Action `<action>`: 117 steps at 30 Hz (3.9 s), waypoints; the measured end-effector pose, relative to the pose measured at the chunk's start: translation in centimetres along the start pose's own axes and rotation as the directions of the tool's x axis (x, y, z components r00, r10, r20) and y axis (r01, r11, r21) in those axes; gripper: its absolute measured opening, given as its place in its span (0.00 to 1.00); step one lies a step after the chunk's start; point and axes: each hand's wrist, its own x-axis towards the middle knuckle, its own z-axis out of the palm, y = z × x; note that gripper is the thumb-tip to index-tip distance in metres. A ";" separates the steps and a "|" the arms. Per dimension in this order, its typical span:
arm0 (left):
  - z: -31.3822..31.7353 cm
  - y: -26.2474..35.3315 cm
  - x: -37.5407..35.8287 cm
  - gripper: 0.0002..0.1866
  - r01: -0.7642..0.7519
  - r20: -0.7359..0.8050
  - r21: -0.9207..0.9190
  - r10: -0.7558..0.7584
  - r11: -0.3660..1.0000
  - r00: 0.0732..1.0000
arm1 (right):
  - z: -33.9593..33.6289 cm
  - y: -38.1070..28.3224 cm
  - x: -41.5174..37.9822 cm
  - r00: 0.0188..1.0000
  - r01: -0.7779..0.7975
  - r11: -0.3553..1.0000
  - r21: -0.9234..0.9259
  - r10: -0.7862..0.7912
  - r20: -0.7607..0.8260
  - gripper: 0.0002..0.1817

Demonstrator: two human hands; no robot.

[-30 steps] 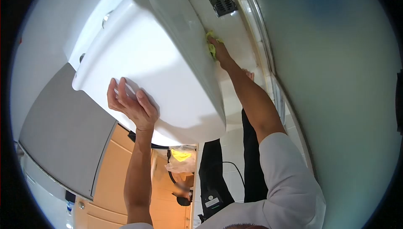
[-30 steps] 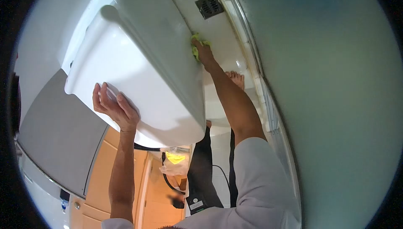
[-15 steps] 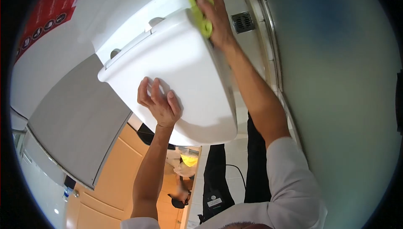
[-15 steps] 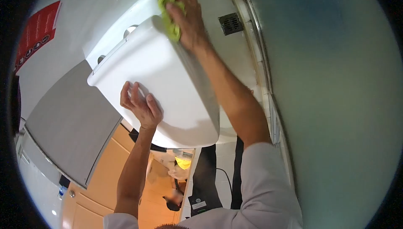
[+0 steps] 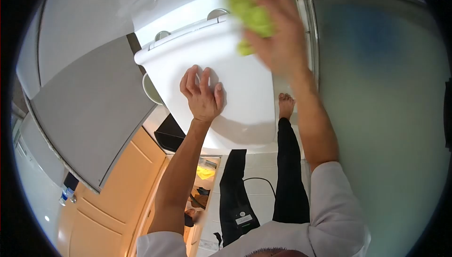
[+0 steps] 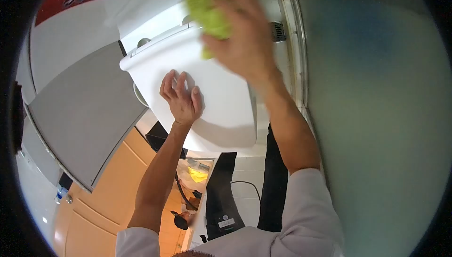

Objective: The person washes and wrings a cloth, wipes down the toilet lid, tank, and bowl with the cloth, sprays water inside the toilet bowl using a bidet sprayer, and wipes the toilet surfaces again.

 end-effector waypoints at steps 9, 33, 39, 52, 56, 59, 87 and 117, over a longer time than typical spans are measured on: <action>-0.7 0.5 0.7 0.27 0.009 -0.017 -0.073 -0.011 0.997 1.000 | 3.4 -1.5 3.7 0.976 -0.018 0.861 -0.508 0.124 0.176 0.22; 0.5 -0.3 0.0 0.29 -0.039 0.024 0.005 0.039 0.999 0.999 | 11.5 16.3 12.9 0.857 -0.490 0.292 0.821 0.332 0.394 0.31; 0.6 -0.6 -0.6 0.28 -0.044 0.022 0.044 0.043 0.998 0.999 | 0.6 -2.8 18.6 0.993 -0.115 0.386 0.915 0.072 0.095 0.32; 0.3 -0.6 -0.8 0.29 -0.066 0.038 0.047 0.064 0.997 0.997 | 10.2 14.3 13.4 0.769 -0.577 0.239 0.781 0.483 0.420 0.32; 0.7 -0.7 -1.5 0.30 -0.018 0.078 -0.005 0.019 1.000 0.997 | -1.3 -8.2 17.2 0.937 -0.224 0.514 0.828 0.346 0.039 0.26; 0.9 -1.1 -1.7 0.30 -0.017 0.093 0.003 0.017 1.000 0.996 | -3.4 -11.1 15.8 0.963 -0.150 0.560 0.815 0.270 -0.009 0.27; -20.5 -1.9 13.1 0.44 0.222 -0.328 -0.759 -0.653 0.613 0.683 | -7.2 -18.6 17.4 0.856 -0.265 0.582 0.769 0.509 -0.091 0.20; -29.5 -9.1 19.2 0.38 0.024 0.020 -1.000 -0.579 0.000 0.815 | 11.4 -33.2 11.1 0.814 0.514 0.722 -0.463 -0.581 -0.003 0.22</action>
